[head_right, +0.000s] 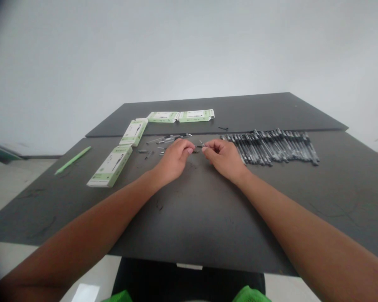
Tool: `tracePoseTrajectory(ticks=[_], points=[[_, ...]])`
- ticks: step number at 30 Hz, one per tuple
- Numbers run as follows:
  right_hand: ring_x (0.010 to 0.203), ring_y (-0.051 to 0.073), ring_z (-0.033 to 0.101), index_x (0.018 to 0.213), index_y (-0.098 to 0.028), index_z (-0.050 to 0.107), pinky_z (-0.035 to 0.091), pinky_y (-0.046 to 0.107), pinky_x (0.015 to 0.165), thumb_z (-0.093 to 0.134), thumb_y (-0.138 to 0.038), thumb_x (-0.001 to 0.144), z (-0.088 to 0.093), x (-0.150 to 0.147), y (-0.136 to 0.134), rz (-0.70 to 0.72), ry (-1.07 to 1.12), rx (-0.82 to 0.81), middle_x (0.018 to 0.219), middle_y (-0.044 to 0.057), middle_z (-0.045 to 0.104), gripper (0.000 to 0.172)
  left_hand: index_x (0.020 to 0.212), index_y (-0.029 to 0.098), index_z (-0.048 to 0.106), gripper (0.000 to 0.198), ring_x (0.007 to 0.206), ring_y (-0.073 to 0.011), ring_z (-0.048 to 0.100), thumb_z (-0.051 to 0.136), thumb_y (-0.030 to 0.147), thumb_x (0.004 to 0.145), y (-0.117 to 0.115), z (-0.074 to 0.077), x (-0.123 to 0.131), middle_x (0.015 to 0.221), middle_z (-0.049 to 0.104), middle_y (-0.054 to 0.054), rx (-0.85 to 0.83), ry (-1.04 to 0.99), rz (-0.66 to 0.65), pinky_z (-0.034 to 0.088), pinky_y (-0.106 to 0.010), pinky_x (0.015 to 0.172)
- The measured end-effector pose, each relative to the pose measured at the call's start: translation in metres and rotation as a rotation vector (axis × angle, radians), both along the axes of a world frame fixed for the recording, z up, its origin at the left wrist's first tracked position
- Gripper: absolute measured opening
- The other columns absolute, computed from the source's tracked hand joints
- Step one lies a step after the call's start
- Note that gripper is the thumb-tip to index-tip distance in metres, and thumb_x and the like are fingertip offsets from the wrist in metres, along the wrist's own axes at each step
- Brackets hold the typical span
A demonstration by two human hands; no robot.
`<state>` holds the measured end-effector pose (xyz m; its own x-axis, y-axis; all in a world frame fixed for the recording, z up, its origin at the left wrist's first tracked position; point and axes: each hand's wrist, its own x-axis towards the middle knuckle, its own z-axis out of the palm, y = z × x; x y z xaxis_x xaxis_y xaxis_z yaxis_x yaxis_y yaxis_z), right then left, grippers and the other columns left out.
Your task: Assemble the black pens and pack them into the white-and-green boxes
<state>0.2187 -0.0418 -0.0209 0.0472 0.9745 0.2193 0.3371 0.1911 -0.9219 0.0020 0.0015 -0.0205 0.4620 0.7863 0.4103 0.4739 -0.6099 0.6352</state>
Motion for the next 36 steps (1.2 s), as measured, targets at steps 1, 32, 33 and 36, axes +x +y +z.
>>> tracePoseTrajectory(ticks=[1,32,33,36], points=[[0.063,0.017,0.058,0.088,-0.021,0.076,0.046,0.032,0.064,0.077,-0.047,0.093,0.001,-0.001,-0.001,0.009,-0.010,0.002,0.072,0.000,0.066,0.027,0.104,0.021,0.071,0.014,0.101,-0.0233,0.065,0.057,0.019,0.107,0.000,0.002,0.000,0.104,0.072,-0.007,-0.073,-0.100,0.035,0.052,-0.038,0.097],[0.063,0.015,0.056,0.101,-0.019,0.085,0.042,0.031,0.061,0.072,-0.045,0.100,0.001,-0.004,-0.006,0.185,-0.136,0.055,0.073,0.000,0.069,0.029,0.098,0.014,0.070,0.017,0.059,-0.0072,0.053,0.084,0.023,0.097,-0.008,0.002,0.014,0.079,0.063,0.001,-0.851,-0.871,-0.083,0.043,-0.022,0.053],[0.062,0.015,0.056,0.101,-0.019,0.085,0.042,0.030,0.061,0.072,-0.045,0.100,0.001,-0.004,-0.006,0.186,-0.135,0.054,0.072,0.000,0.068,0.029,0.098,0.014,0.070,0.017,0.059,-0.0073,0.054,0.084,0.024,0.097,-0.008,0.002,0.014,0.079,0.062,0.002,-0.847,-0.862,-0.088,0.044,-0.022,0.053],[0.062,0.015,0.055,0.097,-0.020,0.084,0.041,0.031,0.060,0.071,-0.044,0.100,0.003,-0.006,-0.007,0.185,-0.144,0.059,0.070,0.000,0.066,0.027,0.098,0.014,0.071,0.019,0.058,-0.0076,0.054,0.085,0.027,0.097,-0.007,0.001,0.014,0.076,0.061,0.002,-0.835,-0.826,-0.098,0.044,-0.021,0.052]])
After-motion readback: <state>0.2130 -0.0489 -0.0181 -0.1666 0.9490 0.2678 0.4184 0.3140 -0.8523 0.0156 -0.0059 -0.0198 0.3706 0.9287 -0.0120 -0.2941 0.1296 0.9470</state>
